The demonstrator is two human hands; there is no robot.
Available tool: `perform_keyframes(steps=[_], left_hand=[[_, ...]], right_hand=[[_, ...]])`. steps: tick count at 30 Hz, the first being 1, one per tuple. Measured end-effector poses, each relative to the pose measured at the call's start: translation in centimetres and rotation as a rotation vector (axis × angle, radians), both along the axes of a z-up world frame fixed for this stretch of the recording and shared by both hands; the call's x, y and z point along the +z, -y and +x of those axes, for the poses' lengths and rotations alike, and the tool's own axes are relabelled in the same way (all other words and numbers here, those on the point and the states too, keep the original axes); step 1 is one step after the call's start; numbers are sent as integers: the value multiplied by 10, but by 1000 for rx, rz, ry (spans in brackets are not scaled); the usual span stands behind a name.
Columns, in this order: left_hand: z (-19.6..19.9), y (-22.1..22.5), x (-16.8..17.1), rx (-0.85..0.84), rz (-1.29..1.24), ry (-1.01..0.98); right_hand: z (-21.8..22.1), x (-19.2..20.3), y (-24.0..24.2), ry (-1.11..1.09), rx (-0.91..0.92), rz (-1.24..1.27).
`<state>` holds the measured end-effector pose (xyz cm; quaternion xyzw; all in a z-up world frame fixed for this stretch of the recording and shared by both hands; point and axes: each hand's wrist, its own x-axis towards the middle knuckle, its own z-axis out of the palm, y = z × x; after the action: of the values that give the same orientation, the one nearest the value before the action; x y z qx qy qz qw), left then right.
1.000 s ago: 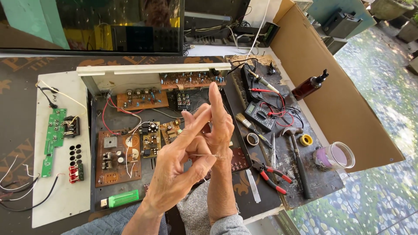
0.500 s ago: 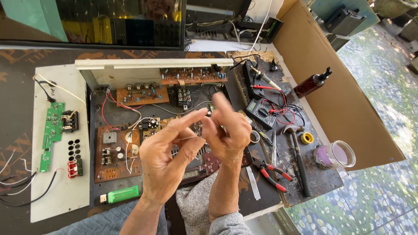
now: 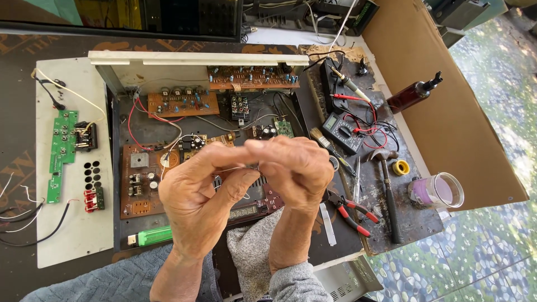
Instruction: Repairing an electronic device by twisting wires and inspecting internal circuit boards
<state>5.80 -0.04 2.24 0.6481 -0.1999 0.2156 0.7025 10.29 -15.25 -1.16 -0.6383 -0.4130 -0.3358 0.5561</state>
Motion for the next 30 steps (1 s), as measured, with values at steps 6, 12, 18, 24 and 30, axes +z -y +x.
perform_keyframes(steps=[6, 12, 18, 24, 30], left_hand=[[7, -4, 0, -190, -140, -65], [20, -8, -7, -292, -200, -127], [25, -11, -12, -398, -183, -141], [25, -11, -8, -363, -125, -136], [25, -6, -7, -152, -46, -37]], right_hand=[[-9, 18, 7, -278, 119, 13], [-10, 19, 6, -327, 83, 61], [-7, 18, 7, -320, 31, 21], [-5, 24, 3, -229, -47, -55], [-1, 19, -1, -224, 5, 111]])
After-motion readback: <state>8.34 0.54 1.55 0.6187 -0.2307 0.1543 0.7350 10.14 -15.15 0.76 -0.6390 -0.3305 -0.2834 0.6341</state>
